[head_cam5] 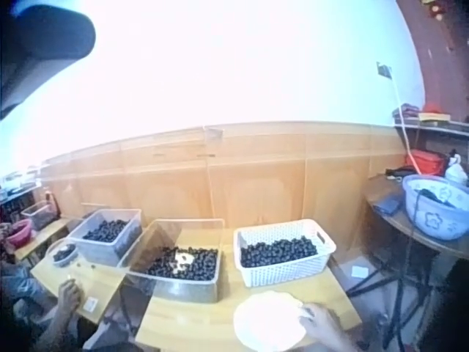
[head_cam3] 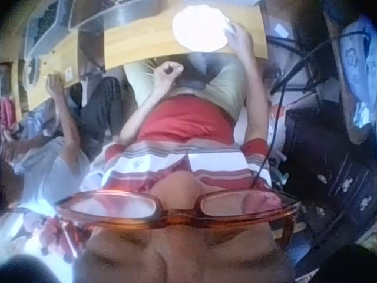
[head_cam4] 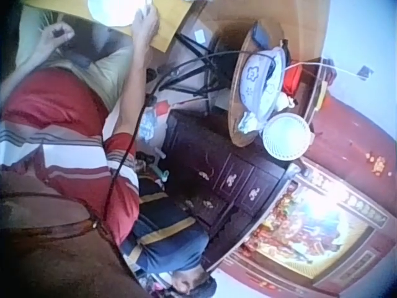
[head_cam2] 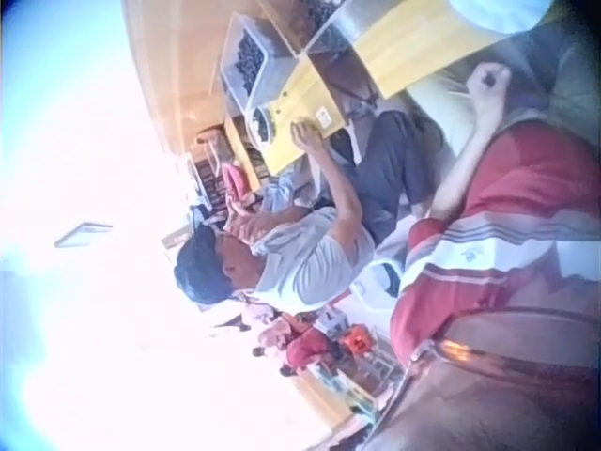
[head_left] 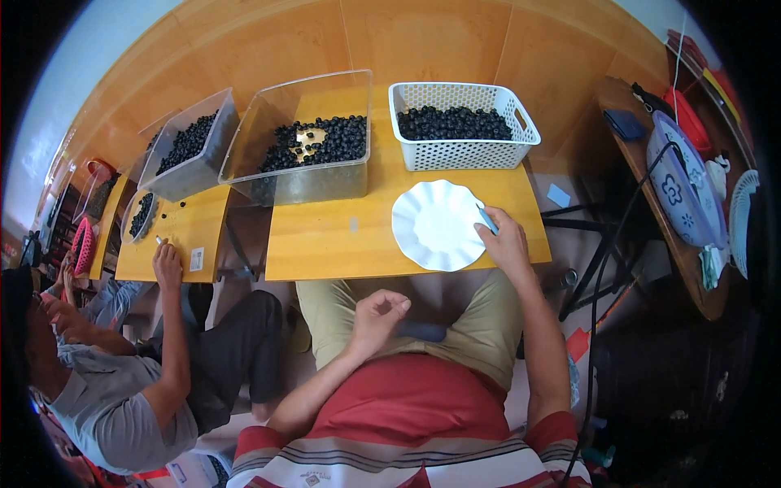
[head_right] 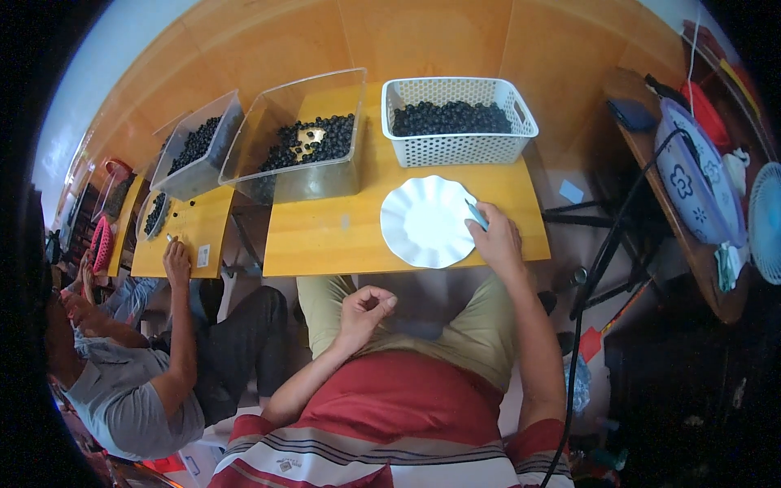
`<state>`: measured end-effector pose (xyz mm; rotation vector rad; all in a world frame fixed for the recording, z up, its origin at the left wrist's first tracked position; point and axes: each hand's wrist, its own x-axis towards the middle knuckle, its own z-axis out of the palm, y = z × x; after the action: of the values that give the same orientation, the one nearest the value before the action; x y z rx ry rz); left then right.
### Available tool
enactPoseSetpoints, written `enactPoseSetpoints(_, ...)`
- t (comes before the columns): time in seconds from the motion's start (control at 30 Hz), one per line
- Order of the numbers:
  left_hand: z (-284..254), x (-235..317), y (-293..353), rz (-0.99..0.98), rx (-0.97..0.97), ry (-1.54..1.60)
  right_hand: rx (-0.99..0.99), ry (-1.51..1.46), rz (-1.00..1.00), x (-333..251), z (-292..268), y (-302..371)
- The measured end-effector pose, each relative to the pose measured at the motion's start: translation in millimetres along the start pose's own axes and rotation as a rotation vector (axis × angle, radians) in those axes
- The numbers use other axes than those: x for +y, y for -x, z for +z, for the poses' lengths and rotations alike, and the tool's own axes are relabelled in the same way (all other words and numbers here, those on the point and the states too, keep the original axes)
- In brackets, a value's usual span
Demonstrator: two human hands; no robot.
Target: The person sorts and inspects small black industrial parts using a blue hand tool.
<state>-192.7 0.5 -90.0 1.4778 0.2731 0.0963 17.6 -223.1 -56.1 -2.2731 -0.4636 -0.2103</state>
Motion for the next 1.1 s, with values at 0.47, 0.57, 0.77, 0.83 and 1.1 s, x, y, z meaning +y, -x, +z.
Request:
enactPoseSetpoints(0.47,-7.4,-24.2,11.1,-0.037,0.064,0.039,0.069,-0.069,-0.222,-72.9,-46.3,50.0)
enactPoseSetpoints(0.57,-8.5,-32.7,11.7,0.013,0.064,0.034,0.145,0.009,-0.371,-75.3,-53.6,66.9)
enactPoseSetpoints(0.77,-9.0,-33.0,18.8,-0.022,0.091,0.058,0.370,0.098,-0.714,-69.9,-47.1,72.5)
enactPoseSetpoints(0.83,-8.8,-32.4,20.4,-0.046,0.113,0.051,0.433,0.120,-0.769,-67.6,-44.2,70.3)
enactPoseSetpoints(1.1,-19.1,-38.5,21.5,-0.027,0.159,0.044,0.279,0.176,-0.872,-74.7,-39.2,60.3)
